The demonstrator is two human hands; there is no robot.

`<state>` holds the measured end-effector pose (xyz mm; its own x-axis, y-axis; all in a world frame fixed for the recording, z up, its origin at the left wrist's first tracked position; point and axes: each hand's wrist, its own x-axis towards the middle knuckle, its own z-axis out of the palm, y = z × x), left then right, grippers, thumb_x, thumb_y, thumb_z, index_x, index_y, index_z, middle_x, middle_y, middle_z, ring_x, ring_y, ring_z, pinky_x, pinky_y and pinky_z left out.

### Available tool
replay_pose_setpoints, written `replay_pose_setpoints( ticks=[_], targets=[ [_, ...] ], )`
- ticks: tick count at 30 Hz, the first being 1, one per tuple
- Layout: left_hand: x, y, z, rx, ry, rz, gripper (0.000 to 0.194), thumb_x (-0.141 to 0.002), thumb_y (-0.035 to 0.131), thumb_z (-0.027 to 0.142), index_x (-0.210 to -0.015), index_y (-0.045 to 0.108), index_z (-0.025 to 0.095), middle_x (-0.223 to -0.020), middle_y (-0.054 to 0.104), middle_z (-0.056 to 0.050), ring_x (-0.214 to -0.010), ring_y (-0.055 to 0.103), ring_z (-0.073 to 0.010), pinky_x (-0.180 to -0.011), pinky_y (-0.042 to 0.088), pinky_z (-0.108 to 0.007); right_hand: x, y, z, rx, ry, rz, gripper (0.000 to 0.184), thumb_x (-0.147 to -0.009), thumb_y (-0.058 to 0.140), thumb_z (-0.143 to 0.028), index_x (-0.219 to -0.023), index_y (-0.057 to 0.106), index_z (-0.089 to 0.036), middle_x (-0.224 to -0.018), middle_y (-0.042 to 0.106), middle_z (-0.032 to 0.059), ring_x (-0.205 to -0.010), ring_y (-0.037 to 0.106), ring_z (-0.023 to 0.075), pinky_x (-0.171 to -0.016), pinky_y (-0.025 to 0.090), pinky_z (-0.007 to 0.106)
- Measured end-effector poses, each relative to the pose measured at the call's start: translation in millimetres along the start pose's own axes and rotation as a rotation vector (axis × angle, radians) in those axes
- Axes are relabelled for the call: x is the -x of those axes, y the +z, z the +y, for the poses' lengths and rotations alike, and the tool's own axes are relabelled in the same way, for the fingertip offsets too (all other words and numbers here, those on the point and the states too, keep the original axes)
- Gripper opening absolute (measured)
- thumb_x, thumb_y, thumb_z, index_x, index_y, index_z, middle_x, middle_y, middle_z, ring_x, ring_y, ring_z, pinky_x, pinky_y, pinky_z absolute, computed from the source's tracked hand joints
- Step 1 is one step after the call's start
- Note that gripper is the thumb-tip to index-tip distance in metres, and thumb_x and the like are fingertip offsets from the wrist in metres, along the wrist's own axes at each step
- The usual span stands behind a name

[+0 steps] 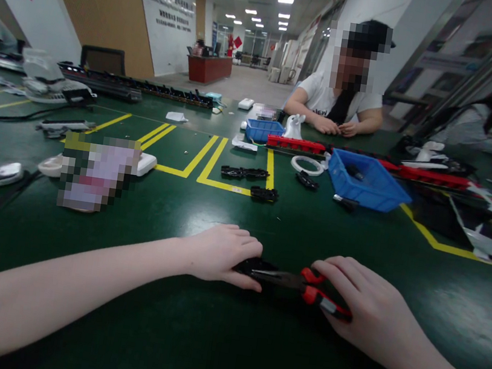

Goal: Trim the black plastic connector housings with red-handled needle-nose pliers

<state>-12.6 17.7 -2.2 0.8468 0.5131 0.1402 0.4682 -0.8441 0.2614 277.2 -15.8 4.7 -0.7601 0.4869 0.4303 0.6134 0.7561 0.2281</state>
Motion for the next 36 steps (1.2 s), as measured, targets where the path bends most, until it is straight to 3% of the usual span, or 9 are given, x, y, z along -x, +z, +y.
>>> replay_pose_setpoints(
  ticks=[7,18,36],
  targets=[
    [0.2,2.1,-0.8,-0.027,0.028,0.004,0.042,-0.089,0.056,0.060,-0.091,0.055,0.018,-0.084,0.060,-0.003,-0.075,0.057,-0.0189,-0.064,0.039,-0.029,-1.6,-8.1,1.5,0.048,-0.032,0.010,0.038,-0.070,0.052,-0.013,-0.108,0.059,-0.013,-0.096,0.067,0.0134,-0.083,0.064,0.0238,-0.069,0.055,0.034],
    [0.1,1.5,-0.5,0.024,0.018,0.017,0.041,-0.088,0.059,0.059,-0.092,0.056,0.018,-0.084,0.059,-0.001,-0.074,0.057,-0.0173,-0.064,0.039,-0.028,4.3,3.5,-2.1,-0.050,0.050,-0.022,0.037,-0.074,0.056,-0.018,-0.110,0.060,-0.014,-0.100,0.068,0.0127,-0.088,0.065,0.0234,-0.075,0.055,0.035],
    [1.0,1.3,0.7,0.038,-0.019,0.021,0.039,-0.087,0.062,0.056,-0.095,0.055,0.018,-0.087,0.061,-0.002,-0.077,0.059,-0.0180,-0.066,0.039,-0.028,2.3,5.1,-5.9,-0.177,0.144,-0.099,0.035,-0.074,0.059,-0.022,-0.109,0.061,-0.017,-0.100,0.070,0.0100,-0.085,0.068,0.0216,-0.071,0.058,0.034]
  ],
)
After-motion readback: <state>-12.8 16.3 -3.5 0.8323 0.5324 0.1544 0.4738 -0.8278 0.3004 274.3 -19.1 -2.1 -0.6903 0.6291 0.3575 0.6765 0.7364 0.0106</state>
